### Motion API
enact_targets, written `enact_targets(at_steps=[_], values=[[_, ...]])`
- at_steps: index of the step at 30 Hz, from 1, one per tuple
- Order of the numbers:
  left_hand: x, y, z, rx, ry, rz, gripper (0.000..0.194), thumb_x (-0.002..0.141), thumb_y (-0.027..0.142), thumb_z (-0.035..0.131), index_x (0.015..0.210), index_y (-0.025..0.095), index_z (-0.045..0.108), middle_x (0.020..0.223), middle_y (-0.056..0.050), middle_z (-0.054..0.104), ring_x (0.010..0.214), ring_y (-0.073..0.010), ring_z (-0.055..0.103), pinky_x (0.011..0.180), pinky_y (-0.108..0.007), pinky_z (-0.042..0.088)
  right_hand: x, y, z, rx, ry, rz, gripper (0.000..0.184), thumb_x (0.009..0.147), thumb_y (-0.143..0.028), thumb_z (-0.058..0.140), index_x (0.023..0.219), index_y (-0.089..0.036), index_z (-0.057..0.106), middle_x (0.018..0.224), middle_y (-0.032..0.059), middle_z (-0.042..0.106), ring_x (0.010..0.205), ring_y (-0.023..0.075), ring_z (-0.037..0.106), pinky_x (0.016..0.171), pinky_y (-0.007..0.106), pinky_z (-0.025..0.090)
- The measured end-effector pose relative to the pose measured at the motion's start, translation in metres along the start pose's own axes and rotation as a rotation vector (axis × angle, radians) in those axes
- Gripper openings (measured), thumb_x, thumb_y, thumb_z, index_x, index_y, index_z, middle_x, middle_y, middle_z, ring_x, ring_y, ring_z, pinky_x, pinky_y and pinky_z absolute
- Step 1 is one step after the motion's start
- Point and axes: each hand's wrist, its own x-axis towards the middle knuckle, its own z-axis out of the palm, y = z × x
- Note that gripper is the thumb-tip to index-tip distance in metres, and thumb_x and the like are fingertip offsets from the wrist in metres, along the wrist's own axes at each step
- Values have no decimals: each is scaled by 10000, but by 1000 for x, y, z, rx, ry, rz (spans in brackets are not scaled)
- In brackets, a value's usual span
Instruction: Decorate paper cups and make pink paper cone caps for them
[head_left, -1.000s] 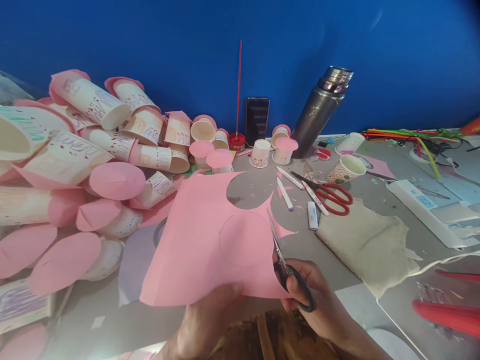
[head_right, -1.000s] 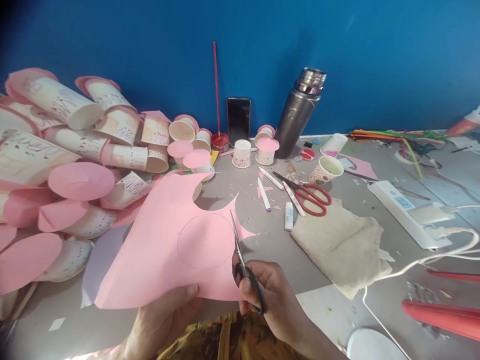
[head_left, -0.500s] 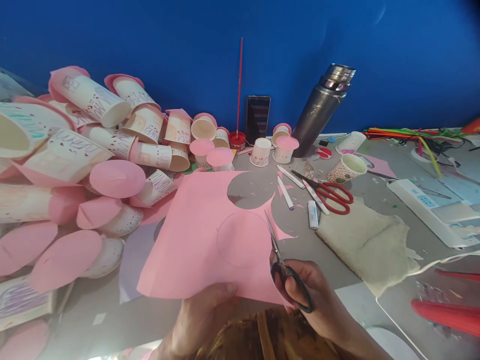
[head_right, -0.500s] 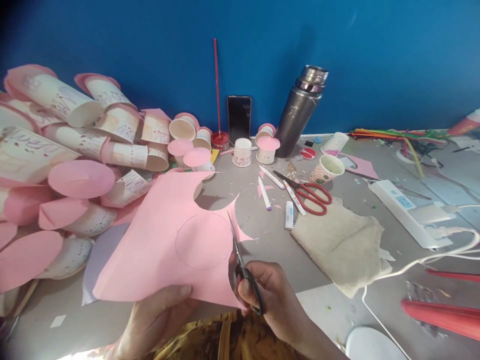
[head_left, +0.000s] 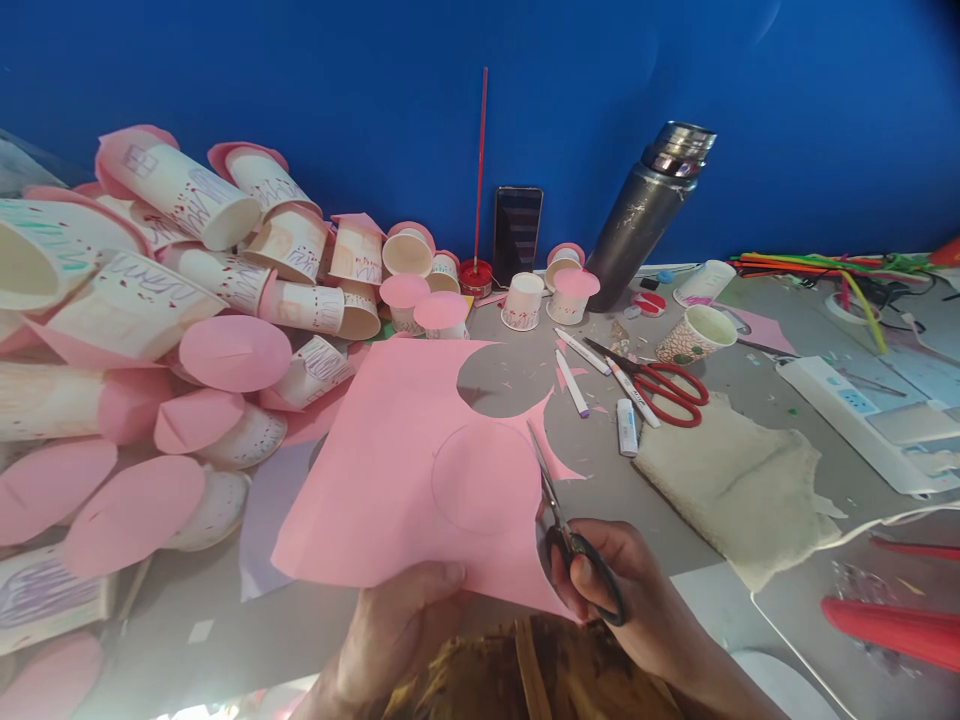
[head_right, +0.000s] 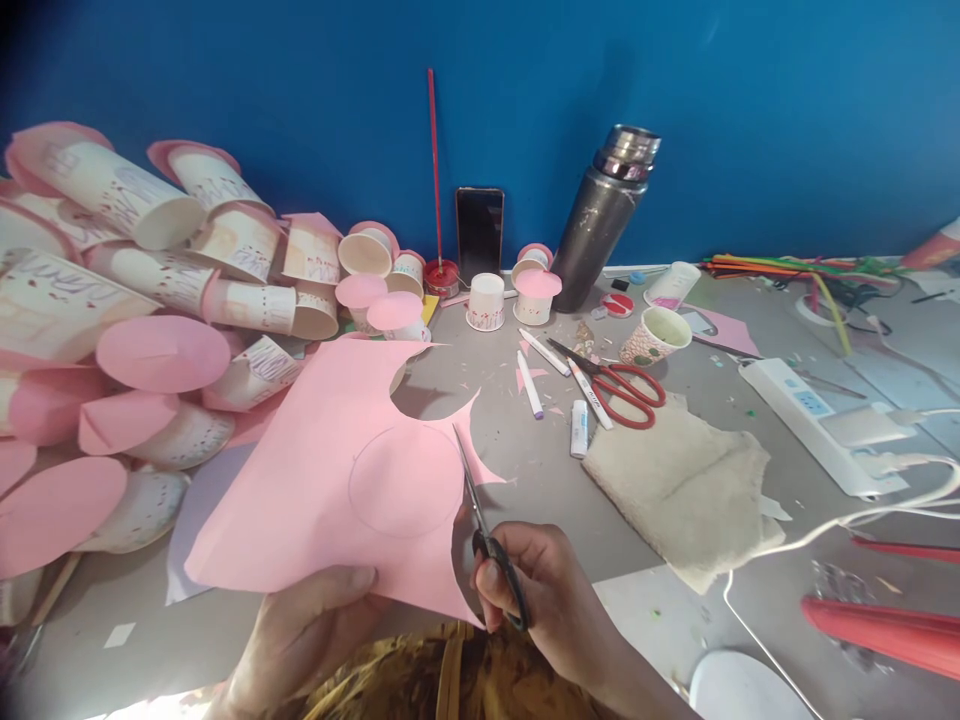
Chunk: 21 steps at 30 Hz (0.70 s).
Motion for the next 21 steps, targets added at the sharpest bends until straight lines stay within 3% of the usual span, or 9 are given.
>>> enact_targets(at_steps=[21], values=[[2, 3, -1, -11, 76, 35, 537, 573, 190, 746, 1103, 107, 788, 982, -115, 824, 1182, -404, 705, 1049, -511, 582, -3, 7, -2, 5, 22, 51, 678, 837, -836, 640, 739, -166, 618, 570, -12, 548, 542, 106, 430, 540, 269, 286]])
